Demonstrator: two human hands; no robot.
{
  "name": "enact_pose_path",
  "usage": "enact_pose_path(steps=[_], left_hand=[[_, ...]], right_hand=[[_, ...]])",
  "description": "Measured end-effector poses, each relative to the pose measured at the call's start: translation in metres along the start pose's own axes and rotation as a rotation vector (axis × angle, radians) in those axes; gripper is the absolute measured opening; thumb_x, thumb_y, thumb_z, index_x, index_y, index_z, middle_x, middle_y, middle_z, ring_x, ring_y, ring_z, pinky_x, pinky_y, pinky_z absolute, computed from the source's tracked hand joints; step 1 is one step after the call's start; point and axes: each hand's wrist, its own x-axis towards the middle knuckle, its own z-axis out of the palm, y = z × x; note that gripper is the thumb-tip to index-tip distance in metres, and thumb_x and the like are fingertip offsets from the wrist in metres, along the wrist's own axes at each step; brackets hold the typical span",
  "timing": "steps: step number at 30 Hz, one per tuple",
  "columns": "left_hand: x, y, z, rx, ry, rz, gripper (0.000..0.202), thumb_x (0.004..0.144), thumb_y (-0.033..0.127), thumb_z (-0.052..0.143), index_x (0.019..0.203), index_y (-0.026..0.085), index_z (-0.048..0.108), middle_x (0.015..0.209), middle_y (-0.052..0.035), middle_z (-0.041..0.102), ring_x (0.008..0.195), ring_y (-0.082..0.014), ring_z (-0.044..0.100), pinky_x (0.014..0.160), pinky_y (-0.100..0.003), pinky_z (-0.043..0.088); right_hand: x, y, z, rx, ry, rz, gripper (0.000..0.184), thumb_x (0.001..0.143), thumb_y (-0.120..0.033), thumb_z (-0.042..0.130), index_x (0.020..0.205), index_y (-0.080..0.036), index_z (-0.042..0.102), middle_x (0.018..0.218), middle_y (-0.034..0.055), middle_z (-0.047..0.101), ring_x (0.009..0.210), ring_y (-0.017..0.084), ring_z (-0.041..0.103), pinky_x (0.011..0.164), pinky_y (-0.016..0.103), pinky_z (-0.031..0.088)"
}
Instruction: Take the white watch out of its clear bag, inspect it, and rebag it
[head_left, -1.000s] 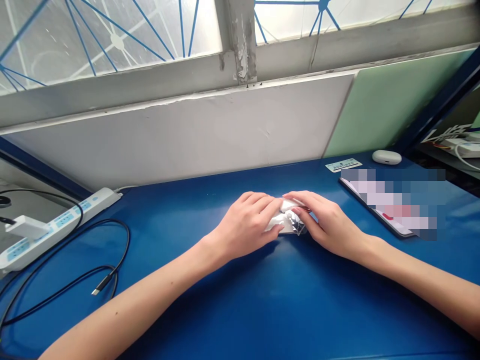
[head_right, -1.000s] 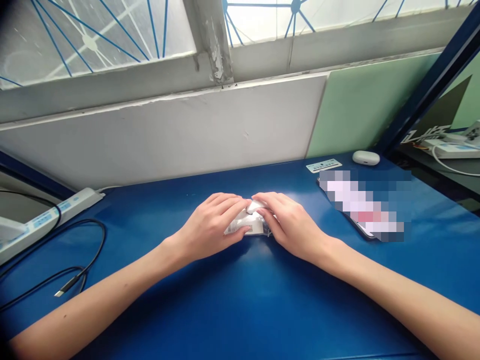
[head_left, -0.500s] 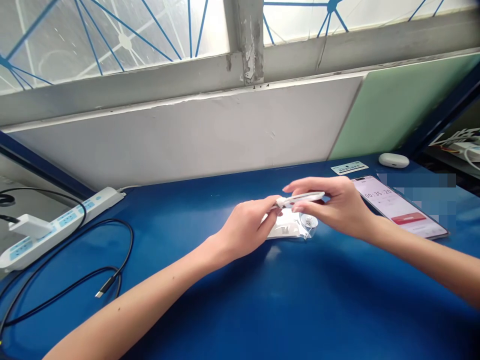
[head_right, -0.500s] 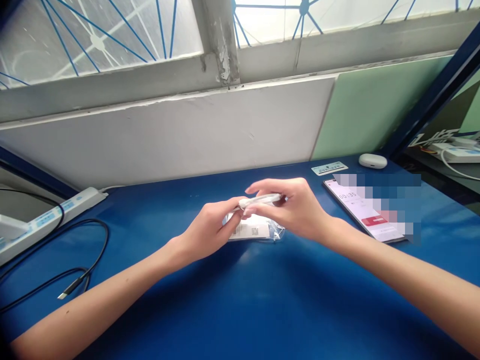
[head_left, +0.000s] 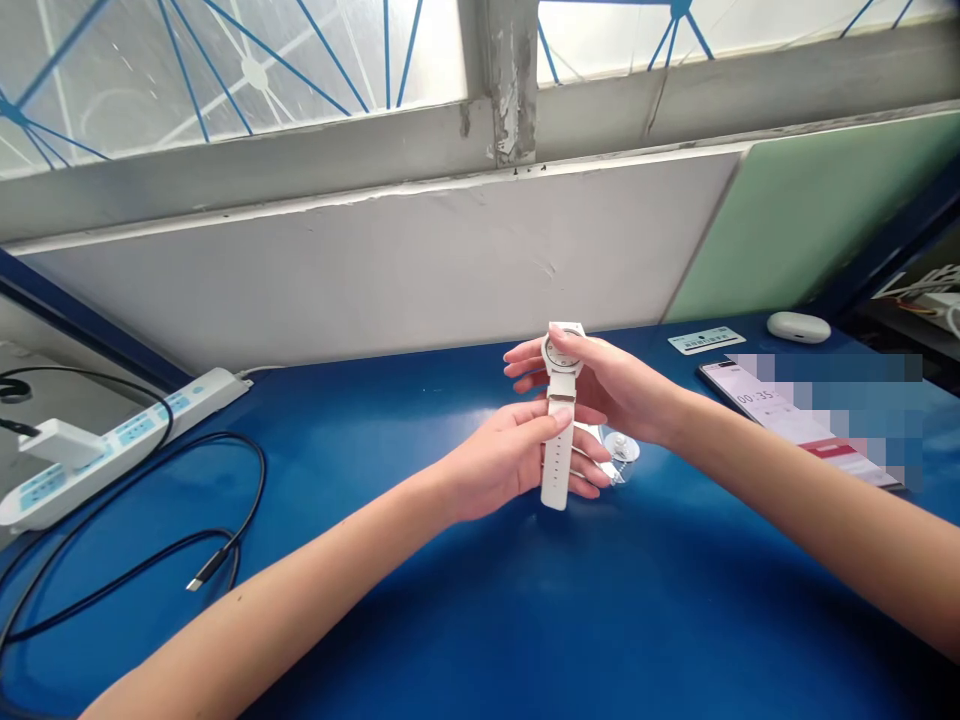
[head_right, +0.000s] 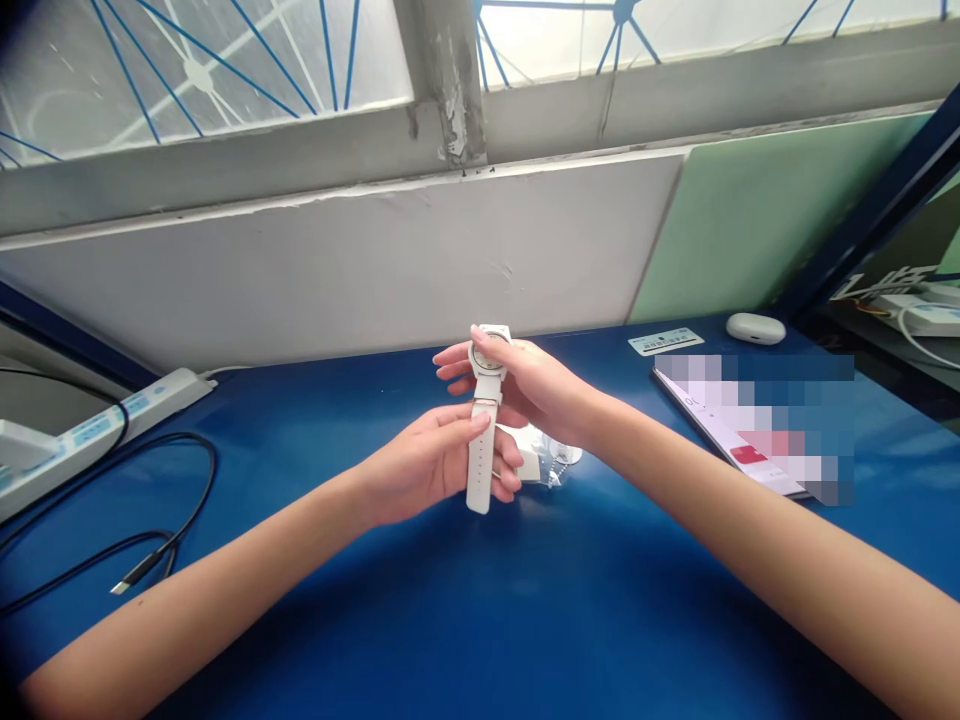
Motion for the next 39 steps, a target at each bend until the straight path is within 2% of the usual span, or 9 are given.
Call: enact_pose_path(steps=[4, 9, 11, 14, 19, 23, 27, 32, 39], left_hand=[[0.003, -0.011, 0.002, -0.09, -0.053, -0.036, 0.031, 0.091, 0.036, 0.07, 0.106, 0.009, 0.069, 0.095, -0.014, 0.071, 0.085, -0.0244, 0.073, 0.079, -0.036, 0.059], [0.002, -0.019, 0.003, -0.105, -0.019, -0.085, 0.031, 0.094, 0.037, 0.065, 0.107, 0.009, 0.069, 0.093, -0.0139, 0.072, 0.086, -0.0253, 0.074, 0.082, -0.038, 0.057], [0.002, -0.02, 0.004, -0.091, 0.015, -0.1, 0.032, 0.095, 0.038, 0.065, 0.107, 0.009, 0.069, 0.091, -0.0137, 0.072, 0.085, -0.0252, 0.074, 0.083, -0.039, 0.056], [0.002, -0.021, 0.006, -0.081, 0.053, -0.134, 0.035, 0.096, 0.041, 0.062, 0.104, 0.008, 0.069, 0.089, -0.0143, 0.072, 0.083, -0.0245, 0.074, 0.083, -0.038, 0.055], [0.002, -0.021, 0.007, -0.099, 0.052, -0.144, 0.042, 0.099, 0.046, 0.055, 0.103, 0.008, 0.069, 0.088, -0.0138, 0.072, 0.082, -0.0236, 0.074, 0.083, -0.036, 0.054], [0.002, -0.021, 0.006, -0.09, 0.022, -0.131, 0.041, 0.1, 0.048, 0.052, 0.104, 0.01, 0.068, 0.088, -0.0131, 0.072, 0.083, -0.0237, 0.074, 0.084, -0.037, 0.055], [0.001, -0.022, 0.006, -0.075, 0.014, -0.139, 0.043, 0.103, 0.047, 0.044, 0.107, 0.011, 0.066, 0.086, -0.0121, 0.071, 0.079, -0.0234, 0.074, 0.08, -0.037, 0.057], [-0.002, -0.022, 0.008, -0.105, 0.017, -0.2, 0.044, 0.106, 0.041, 0.034, 0.105, 0.009, 0.065, 0.088, -0.0128, 0.07, 0.075, -0.023, 0.074, 0.072, -0.037, 0.059], [-0.003, -0.021, 0.009, -0.116, 0.025, -0.184, 0.043, 0.106, 0.04, 0.035, 0.105, 0.009, 0.065, 0.087, -0.0132, 0.071, 0.077, -0.0227, 0.074, 0.076, -0.036, 0.059]], right_hand=[[0.001, 0.001, 0.0, 0.285, -0.073, 0.164, 0.046, 0.102, -0.048, 0.039, 0.108, -0.017, 0.073, 0.101, 0.009, 0.077, 0.093, 0.021, 0.07, 0.083, 0.032, 0.057], [0.0, 0.002, 0.003, 0.312, -0.177, 0.191, 0.055, 0.104, -0.05, 0.028, 0.119, -0.014, 0.068, 0.106, 0.011, 0.077, 0.097, 0.023, 0.072, 0.09, 0.036, 0.055], [0.001, 0.005, 0.002, 0.301, -0.18, 0.191, 0.054, 0.105, -0.049, 0.029, 0.12, -0.014, 0.067, 0.106, 0.0112, 0.077, 0.098, 0.022, 0.072, 0.092, 0.036, 0.054], [0.003, 0.009, 0.002, 0.322, -0.099, 0.153, 0.048, 0.106, -0.044, 0.03, 0.119, -0.015, 0.066, 0.102, 0.0102, 0.078, 0.094, 0.02, 0.074, 0.091, 0.033, 0.054], [0.004, 0.007, 0.005, 0.401, -0.008, 0.104, 0.049, 0.106, -0.043, 0.027, 0.116, -0.016, 0.066, 0.097, 0.0098, 0.079, 0.089, 0.018, 0.075, 0.088, 0.031, 0.056], [0.003, 0.005, 0.003, 0.415, -0.04, 0.158, 0.049, 0.104, -0.044, 0.032, 0.114, -0.012, 0.068, 0.105, 0.0123, 0.078, 0.091, 0.02, 0.075, 0.087, 0.033, 0.058], [0.002, 0.006, 0.002, 0.36, -0.087, 0.187, 0.041, 0.102, -0.036, 0.039, 0.115, -0.012, 0.07, 0.112, 0.0122, 0.077, 0.1, 0.021, 0.073, 0.091, 0.032, 0.057], [0.002, 0.007, 0.002, 0.351, -0.113, 0.208, 0.044, 0.103, -0.035, 0.035, 0.112, -0.01, 0.07, 0.111, 0.0133, 0.077, 0.103, 0.022, 0.073, 0.093, 0.034, 0.057], [0.002, 0.005, 0.002, 0.359, -0.1, 0.217, 0.048, 0.104, -0.037, 0.032, 0.115, -0.006, 0.067, 0.115, 0.0181, 0.075, 0.102, 0.023, 0.073, 0.098, 0.036, 0.055]])
